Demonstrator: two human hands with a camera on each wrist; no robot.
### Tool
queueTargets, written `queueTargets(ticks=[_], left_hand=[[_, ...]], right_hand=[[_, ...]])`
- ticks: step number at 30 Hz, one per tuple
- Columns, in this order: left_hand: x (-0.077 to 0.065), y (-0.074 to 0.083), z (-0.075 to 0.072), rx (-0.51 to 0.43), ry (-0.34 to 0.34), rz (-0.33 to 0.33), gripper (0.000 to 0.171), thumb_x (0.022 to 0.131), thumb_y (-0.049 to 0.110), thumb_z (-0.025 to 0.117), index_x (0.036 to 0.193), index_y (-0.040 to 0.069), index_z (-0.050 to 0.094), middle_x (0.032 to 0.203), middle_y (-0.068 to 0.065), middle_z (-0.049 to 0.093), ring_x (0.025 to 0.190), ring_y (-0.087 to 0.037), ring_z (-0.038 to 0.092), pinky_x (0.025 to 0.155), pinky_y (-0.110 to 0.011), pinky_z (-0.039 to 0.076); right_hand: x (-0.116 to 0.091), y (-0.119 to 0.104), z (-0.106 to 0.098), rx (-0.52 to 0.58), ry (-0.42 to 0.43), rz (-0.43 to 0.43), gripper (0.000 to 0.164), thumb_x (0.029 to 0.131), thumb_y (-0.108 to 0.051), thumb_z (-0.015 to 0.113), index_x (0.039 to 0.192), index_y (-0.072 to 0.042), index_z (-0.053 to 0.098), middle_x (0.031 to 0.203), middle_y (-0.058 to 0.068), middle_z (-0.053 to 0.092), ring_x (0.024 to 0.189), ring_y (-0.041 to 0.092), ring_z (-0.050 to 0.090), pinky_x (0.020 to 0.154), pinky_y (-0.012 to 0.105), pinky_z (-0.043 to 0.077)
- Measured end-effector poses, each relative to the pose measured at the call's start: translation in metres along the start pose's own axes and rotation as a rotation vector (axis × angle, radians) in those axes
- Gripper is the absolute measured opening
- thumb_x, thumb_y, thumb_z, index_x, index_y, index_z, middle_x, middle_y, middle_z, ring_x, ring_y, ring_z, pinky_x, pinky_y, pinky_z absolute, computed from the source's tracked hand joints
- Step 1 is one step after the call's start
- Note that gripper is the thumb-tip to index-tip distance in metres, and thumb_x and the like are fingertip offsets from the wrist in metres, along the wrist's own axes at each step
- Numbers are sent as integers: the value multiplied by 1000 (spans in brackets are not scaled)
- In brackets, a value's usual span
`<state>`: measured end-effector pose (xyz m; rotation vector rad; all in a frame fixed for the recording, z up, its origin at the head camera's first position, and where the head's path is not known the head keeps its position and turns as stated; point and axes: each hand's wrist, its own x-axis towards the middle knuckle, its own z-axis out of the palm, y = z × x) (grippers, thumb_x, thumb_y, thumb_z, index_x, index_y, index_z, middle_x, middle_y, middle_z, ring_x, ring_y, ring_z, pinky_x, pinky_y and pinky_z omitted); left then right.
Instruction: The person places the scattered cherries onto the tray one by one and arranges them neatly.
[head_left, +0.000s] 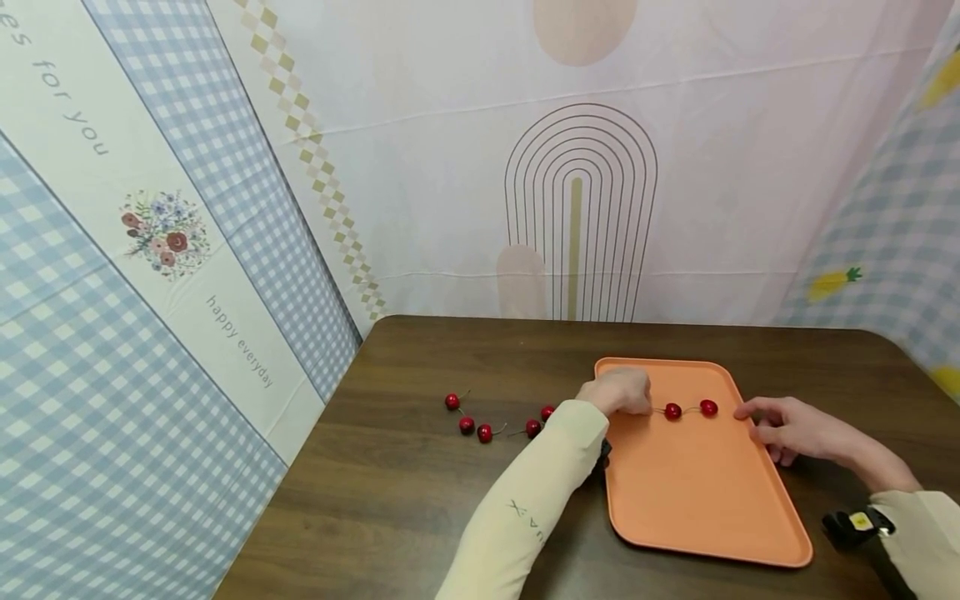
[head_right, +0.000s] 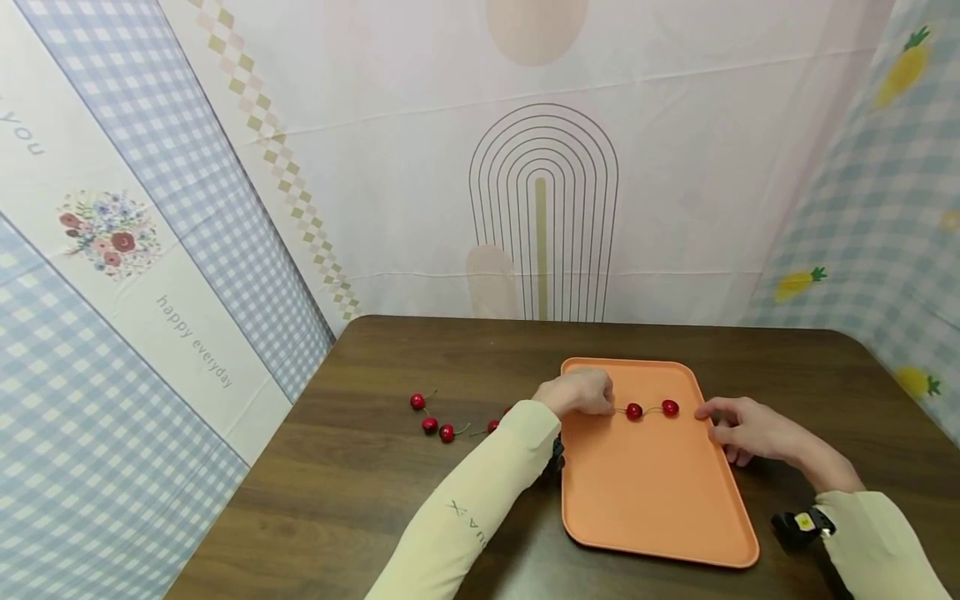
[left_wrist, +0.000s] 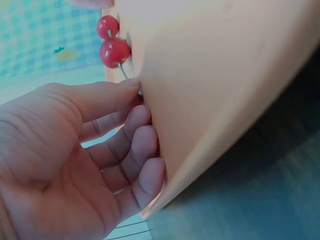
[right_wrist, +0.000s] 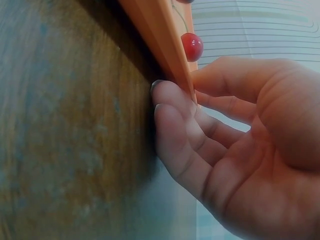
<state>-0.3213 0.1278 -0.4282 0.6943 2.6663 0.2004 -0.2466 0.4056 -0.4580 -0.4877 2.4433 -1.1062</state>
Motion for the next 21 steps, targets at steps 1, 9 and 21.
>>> queueTargets(ticks=[1, 9, 21], left_hand=[[0, 0, 0, 0, 3, 1, 37, 94, 32, 63, 65, 19, 45, 61, 4, 41, 54, -10, 39, 53, -25, 35], [-8, -3, -4, -19, 23, -14, 36, 94, 35, 64, 65, 20, 47, 61, 4, 41, 55, -10, 38, 54, -28, 34], [-36, -29, -32, -71, 165, 77, 22, 96, 40, 60, 83, 22, 61, 72, 6, 53, 62, -9, 47, 56, -26, 39]], right_hand=[[0, 0, 0, -1, -1, -5, 39, 99, -10, 53, 130, 13, 46, 77, 5, 58, 61, 15, 60, 54, 34, 54], [0, -1, 0, -7, 5, 19, 40, 99, -10, 53, 131, 12, 46, 78, 5, 57, 61, 15, 60, 54, 33, 54], [0, 0, 0, -8, 7, 12, 39, 98, -9, 53, 130, 12, 47, 77, 6, 57, 60, 15, 59, 54, 33, 54]])
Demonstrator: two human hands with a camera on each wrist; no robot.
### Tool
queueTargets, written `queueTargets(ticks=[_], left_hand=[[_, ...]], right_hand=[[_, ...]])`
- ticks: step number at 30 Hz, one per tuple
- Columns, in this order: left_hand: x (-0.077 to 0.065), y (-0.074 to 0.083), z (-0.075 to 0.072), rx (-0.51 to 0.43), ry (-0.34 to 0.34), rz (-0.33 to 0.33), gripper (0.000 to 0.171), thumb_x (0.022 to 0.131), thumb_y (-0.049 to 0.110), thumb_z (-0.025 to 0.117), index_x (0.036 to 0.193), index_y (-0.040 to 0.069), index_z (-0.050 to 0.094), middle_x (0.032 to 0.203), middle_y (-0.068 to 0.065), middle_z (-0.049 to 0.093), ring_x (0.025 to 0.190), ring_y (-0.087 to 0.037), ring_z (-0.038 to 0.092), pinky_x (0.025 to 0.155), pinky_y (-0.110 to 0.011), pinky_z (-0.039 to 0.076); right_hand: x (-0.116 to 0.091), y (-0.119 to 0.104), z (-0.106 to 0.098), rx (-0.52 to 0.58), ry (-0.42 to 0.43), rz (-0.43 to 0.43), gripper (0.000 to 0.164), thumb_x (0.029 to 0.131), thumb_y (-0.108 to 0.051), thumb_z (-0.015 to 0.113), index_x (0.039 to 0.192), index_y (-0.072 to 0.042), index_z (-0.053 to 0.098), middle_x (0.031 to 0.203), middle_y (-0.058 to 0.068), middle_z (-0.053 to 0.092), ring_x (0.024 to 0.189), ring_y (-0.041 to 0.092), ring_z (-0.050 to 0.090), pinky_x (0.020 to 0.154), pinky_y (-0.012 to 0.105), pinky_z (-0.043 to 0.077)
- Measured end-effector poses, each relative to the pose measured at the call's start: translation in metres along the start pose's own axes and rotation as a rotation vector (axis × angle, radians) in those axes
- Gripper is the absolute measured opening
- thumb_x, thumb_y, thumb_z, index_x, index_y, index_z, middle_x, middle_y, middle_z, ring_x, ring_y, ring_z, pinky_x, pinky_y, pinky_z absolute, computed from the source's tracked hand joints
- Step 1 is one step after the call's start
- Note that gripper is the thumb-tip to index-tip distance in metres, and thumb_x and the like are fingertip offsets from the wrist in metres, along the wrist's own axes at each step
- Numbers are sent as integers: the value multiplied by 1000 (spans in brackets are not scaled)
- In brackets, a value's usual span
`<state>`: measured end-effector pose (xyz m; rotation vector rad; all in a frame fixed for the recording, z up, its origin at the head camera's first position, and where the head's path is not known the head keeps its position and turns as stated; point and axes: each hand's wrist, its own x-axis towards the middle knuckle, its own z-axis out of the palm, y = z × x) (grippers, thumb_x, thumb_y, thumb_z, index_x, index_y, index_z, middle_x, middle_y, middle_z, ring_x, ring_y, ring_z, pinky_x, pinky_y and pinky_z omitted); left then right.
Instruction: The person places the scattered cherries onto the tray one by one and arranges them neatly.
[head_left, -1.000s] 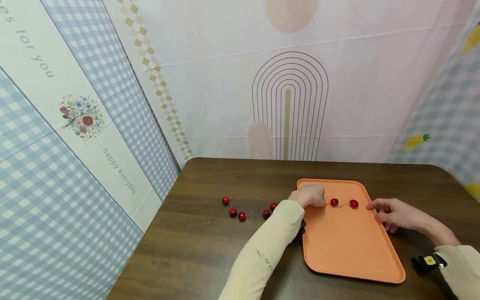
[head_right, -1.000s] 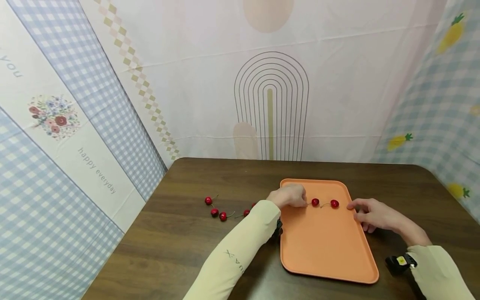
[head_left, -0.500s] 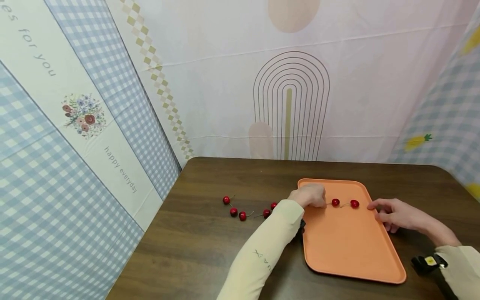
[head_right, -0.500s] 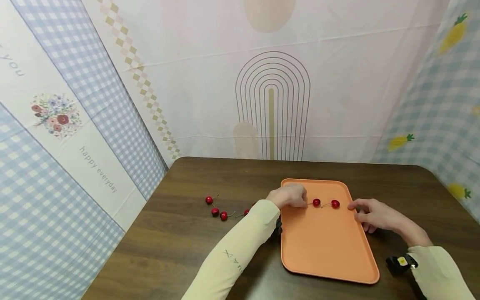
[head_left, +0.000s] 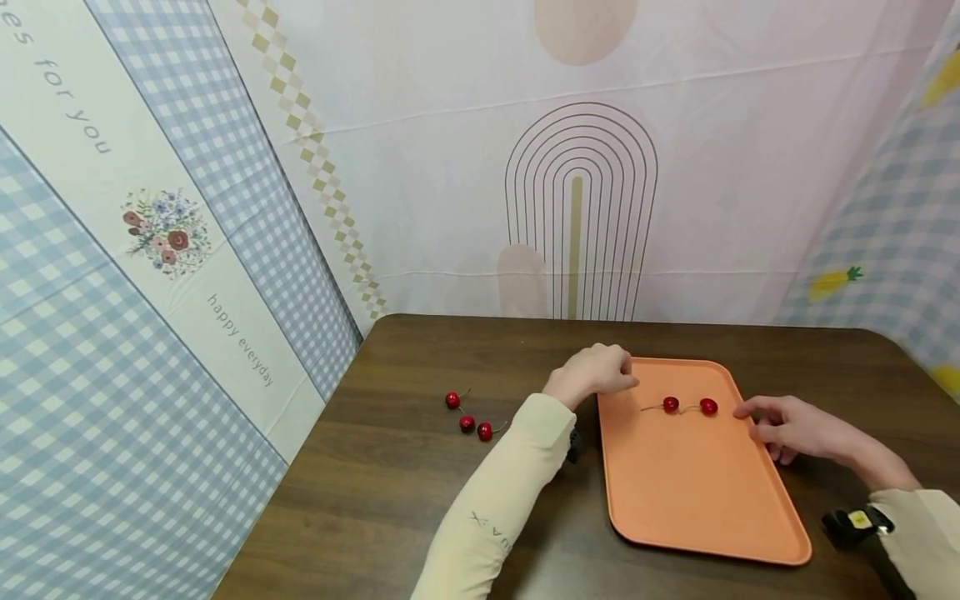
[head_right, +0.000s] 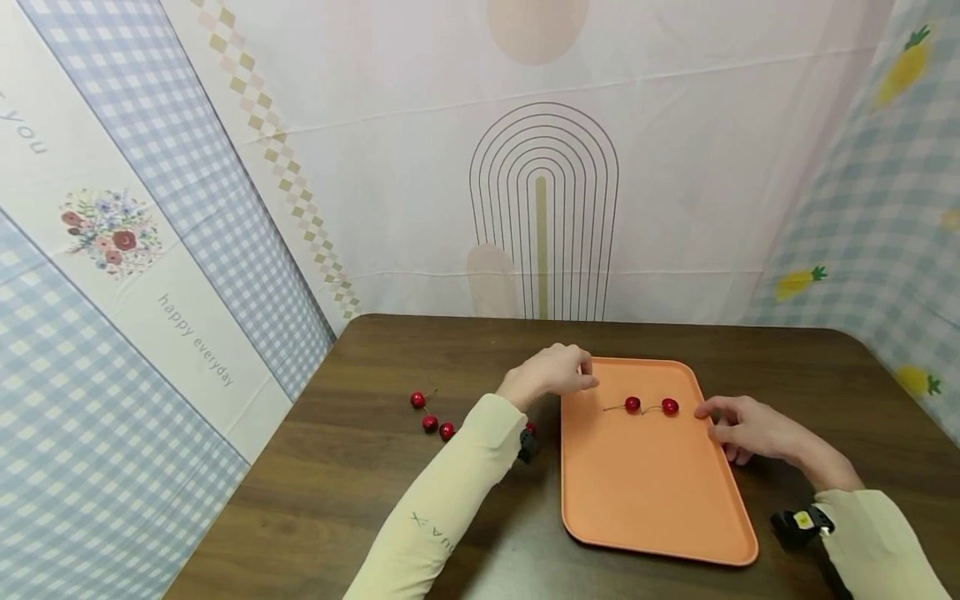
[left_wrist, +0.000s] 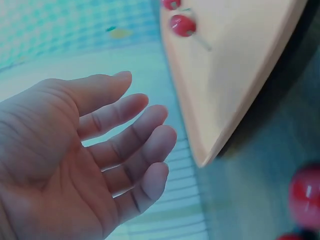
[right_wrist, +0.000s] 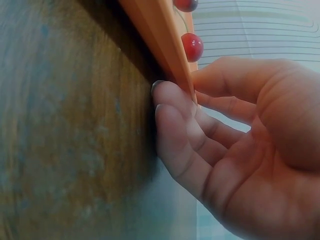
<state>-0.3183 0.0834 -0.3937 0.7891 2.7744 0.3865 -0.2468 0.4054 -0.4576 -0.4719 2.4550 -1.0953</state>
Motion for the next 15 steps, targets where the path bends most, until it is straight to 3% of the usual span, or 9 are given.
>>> queueTargets(ticks=[3, 8, 15], left_hand=[[-11, -13, -10, 1, 62, 30, 21, 96, 40, 60, 84, 23, 63, 74, 7, 56, 64, -9, 51, 57, -26, 41], [-26, -34, -23, -6, 146, -1, 20, 96, 43, 59, 85, 26, 63, 76, 9, 60, 66, -11, 56, 57, -28, 44], [-43, -52, -25, -27, 177, -17, 20, 96, 43, 59, 91, 25, 65, 82, 10, 62, 72, -10, 58, 63, -29, 46]], right_hand=[[1, -1, 0, -10, 7, 9, 39, 98, -10, 54, 130, 11, 47, 77, 5, 57, 60, 15, 59, 54, 33, 54], [1, -3, 0, -21, 18, 20, 39, 97, -10, 55, 130, 11, 48, 77, 5, 56, 61, 15, 58, 54, 32, 53], [0, -1, 0, -10, 9, 25, 39, 98, -10, 54, 130, 11, 48, 77, 6, 57, 61, 15, 58, 54, 32, 53]])
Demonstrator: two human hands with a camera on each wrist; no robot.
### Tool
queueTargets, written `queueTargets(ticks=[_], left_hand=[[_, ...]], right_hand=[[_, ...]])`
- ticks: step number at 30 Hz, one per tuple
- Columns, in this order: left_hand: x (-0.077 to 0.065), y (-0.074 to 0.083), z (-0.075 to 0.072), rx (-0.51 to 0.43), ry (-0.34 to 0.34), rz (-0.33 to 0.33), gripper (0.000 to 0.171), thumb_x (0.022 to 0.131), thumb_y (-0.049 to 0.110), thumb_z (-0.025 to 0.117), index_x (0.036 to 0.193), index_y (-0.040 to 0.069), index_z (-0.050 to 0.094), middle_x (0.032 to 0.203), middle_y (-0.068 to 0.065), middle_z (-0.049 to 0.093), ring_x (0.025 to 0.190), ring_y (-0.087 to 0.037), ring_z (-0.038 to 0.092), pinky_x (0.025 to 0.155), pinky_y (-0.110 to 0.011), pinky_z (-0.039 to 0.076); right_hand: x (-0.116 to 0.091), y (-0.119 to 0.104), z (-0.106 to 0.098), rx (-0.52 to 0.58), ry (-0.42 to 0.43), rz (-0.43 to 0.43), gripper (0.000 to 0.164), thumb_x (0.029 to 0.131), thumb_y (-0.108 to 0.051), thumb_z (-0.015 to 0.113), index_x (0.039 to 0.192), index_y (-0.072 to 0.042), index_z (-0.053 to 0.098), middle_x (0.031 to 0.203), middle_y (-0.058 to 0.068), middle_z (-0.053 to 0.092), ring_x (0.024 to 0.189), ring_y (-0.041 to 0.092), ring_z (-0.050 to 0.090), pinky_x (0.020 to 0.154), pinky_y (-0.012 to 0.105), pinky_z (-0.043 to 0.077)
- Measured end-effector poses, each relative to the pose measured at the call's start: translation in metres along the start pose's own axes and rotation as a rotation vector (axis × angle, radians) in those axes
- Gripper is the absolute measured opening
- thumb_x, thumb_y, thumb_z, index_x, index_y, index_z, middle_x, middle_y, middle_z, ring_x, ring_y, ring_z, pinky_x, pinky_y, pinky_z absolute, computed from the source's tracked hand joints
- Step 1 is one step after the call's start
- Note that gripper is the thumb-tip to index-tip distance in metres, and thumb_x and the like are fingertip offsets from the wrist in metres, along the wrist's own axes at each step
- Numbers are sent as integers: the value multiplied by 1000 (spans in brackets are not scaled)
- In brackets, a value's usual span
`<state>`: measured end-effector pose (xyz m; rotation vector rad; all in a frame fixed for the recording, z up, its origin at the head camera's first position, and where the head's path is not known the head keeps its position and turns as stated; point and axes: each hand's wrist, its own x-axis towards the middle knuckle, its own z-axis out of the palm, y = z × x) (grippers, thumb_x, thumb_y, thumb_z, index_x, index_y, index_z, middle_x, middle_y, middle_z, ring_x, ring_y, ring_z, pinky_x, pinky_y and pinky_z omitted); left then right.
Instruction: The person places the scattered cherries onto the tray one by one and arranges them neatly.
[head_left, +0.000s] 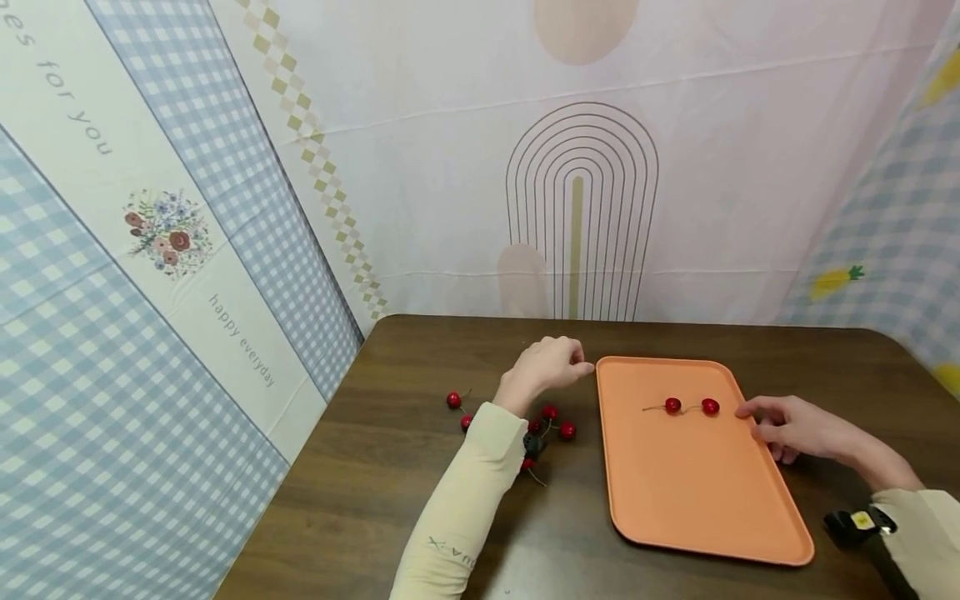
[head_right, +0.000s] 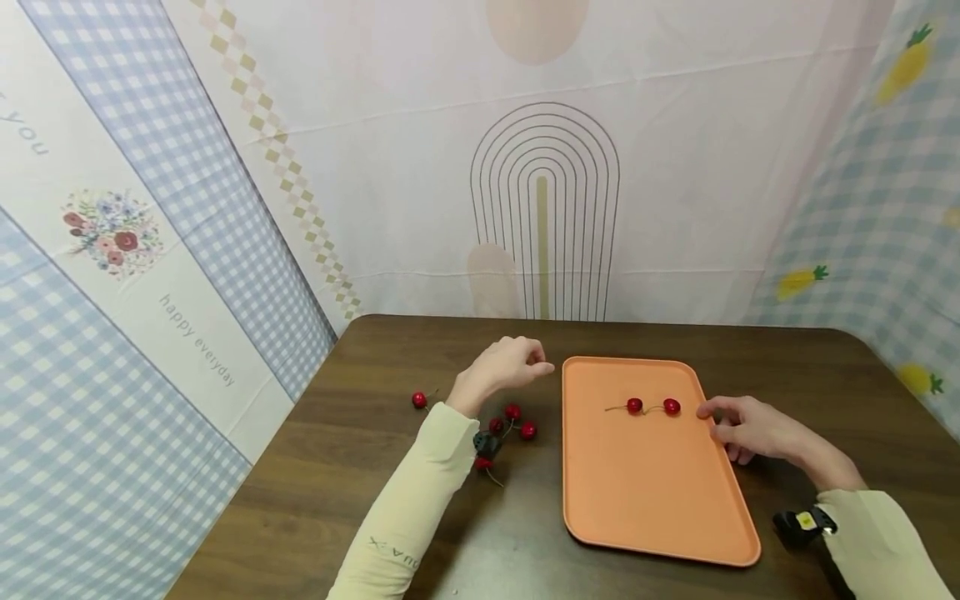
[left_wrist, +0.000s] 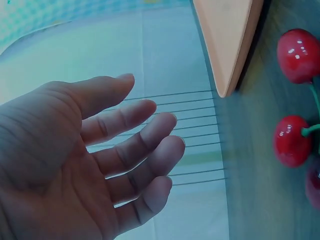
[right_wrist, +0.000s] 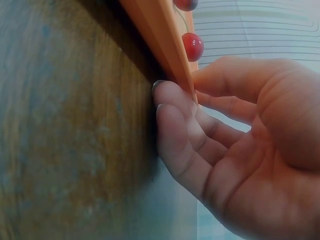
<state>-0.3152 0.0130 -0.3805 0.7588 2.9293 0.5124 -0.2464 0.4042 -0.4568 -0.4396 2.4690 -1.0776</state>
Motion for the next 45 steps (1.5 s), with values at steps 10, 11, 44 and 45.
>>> queueTargets(ticks=[10, 11, 44, 45], left_hand=[[-24, -24, -4, -61, 41, -50, 21, 96, 43, 59, 96, 23, 66, 86, 9, 65, 71, -11, 59, 63, -28, 45], [-26, -27, -6, -69, 49, -51, 21, 96, 43, 59, 96, 22, 66, 86, 9, 65, 71, -11, 59, 63, -28, 45], [-63, -134, -24, -170, 78, -358, 22, 93, 37, 66, 95, 15, 68, 94, -2, 67, 78, -20, 57, 71, -34, 46], [-63, -138, -23, -176, 68, -375, 22, 93, 37, 66, 95, 15, 67, 94, -3, 66, 78, -20, 57, 70, -34, 45]], right_hand=[[-1, 0, 2, 37, -22, -36, 40, 99, -9, 51, 132, 14, 45, 77, 6, 58, 60, 16, 59, 54, 34, 54], [-1, 0, 2, 42, -21, -41, 40, 99, -9, 51, 132, 14, 45, 77, 6, 58, 60, 16, 59, 54, 34, 54], [-4, 0, 4, 12, 21, -45, 38, 99, -11, 54, 129, 12, 48, 77, 4, 57, 61, 14, 59, 54, 33, 54], [-4, 0, 5, 11, 22, -44, 38, 99, -11, 54, 129, 12, 48, 77, 4, 57, 61, 14, 59, 54, 33, 54]])
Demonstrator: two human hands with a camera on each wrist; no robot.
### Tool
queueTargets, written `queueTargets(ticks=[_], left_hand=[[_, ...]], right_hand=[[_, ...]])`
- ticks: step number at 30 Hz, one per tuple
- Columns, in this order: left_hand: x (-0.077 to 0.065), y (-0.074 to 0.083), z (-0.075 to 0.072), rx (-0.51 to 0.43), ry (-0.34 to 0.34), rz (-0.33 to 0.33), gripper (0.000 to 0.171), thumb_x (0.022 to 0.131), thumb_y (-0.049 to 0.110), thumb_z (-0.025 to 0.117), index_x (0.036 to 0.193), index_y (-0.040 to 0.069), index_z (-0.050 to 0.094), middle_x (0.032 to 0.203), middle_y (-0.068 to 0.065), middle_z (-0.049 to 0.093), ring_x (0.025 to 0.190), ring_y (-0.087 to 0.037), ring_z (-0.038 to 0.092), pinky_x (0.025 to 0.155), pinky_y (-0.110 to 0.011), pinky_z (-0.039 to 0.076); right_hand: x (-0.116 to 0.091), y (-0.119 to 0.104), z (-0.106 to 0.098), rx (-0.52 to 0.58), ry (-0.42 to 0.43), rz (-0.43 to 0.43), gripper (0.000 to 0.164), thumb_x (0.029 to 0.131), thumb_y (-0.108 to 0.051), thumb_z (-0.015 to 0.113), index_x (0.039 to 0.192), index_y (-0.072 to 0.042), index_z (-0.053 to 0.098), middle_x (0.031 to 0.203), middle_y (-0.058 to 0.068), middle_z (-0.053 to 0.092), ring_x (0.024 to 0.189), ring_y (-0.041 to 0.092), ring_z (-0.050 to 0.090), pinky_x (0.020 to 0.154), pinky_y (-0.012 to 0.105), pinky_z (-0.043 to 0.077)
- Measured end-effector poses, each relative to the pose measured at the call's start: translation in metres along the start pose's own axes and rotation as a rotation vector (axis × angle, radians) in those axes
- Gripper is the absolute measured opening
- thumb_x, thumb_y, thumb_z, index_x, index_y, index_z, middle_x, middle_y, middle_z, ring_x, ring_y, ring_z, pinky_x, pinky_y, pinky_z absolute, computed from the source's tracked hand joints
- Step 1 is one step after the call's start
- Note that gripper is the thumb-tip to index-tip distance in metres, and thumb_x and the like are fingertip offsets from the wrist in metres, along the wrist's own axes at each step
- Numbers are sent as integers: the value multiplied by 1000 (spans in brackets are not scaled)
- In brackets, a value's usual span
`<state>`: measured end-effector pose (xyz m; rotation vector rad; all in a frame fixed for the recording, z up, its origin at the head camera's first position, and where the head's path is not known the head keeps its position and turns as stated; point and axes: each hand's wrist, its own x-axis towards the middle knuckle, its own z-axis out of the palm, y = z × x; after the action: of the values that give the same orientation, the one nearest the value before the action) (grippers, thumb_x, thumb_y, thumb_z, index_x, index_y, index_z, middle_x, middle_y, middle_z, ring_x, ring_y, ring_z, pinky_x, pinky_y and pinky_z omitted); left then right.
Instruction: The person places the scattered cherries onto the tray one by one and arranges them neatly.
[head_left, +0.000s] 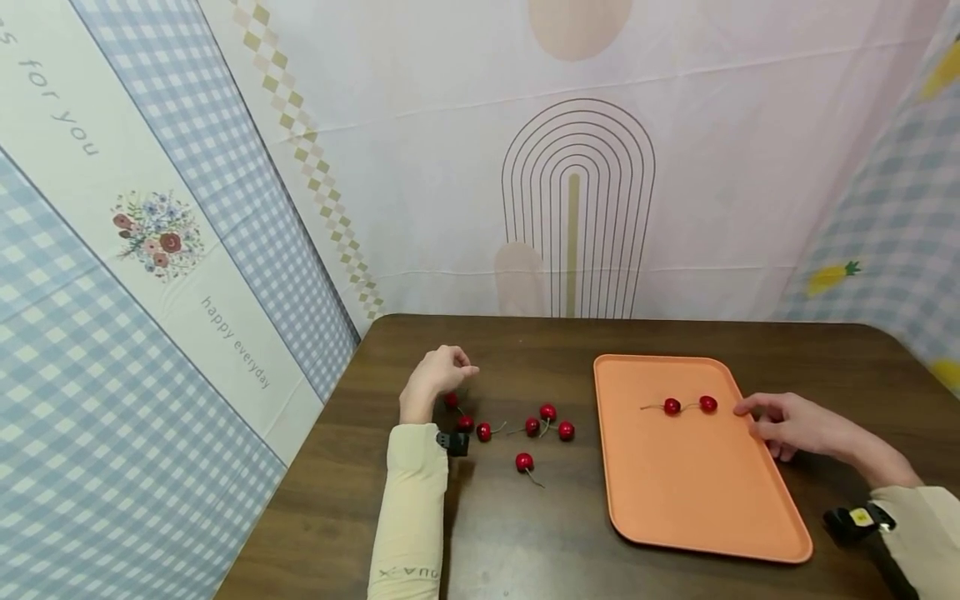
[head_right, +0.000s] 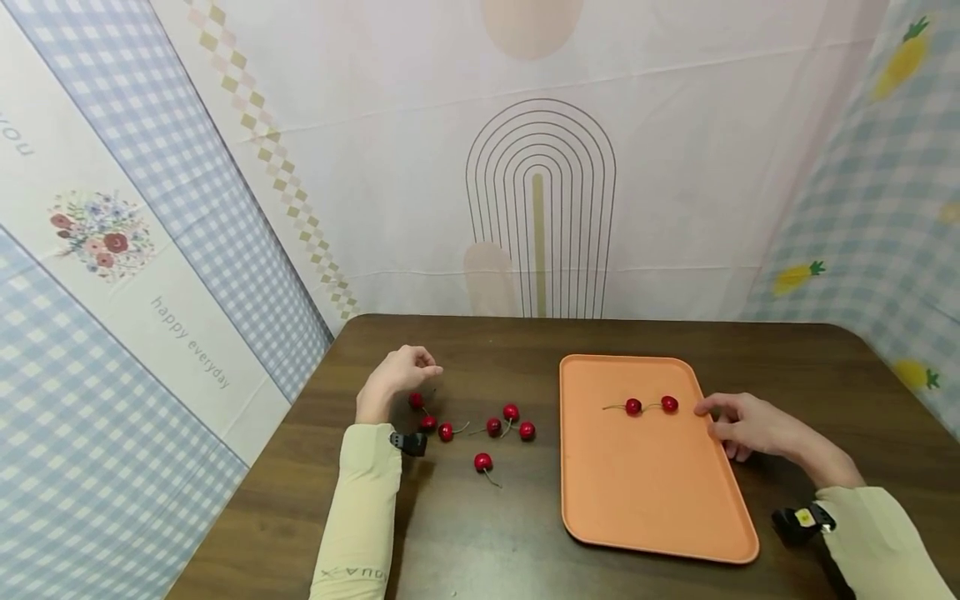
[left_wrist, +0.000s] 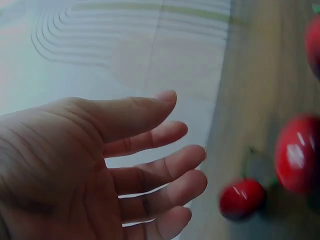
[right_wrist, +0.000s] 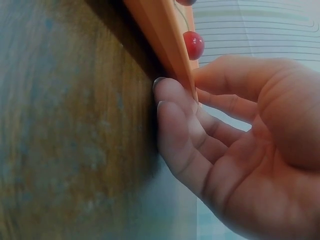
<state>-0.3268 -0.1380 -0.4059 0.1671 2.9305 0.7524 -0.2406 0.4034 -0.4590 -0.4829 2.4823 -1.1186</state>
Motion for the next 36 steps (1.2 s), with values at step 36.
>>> queueTargets(ticks=[36], left_hand=[[2, -1, 18, 87, -1, -66, 18, 87, 9, 66, 75, 20, 73, 73, 2, 67, 82, -22, 58, 101, -53, 27]], right_hand=[[2, -4, 1, -25, 0, 12, 36, 99, -8, 52, 130, 11, 48, 76, 5, 57, 60, 13, 58, 53, 32, 53]])
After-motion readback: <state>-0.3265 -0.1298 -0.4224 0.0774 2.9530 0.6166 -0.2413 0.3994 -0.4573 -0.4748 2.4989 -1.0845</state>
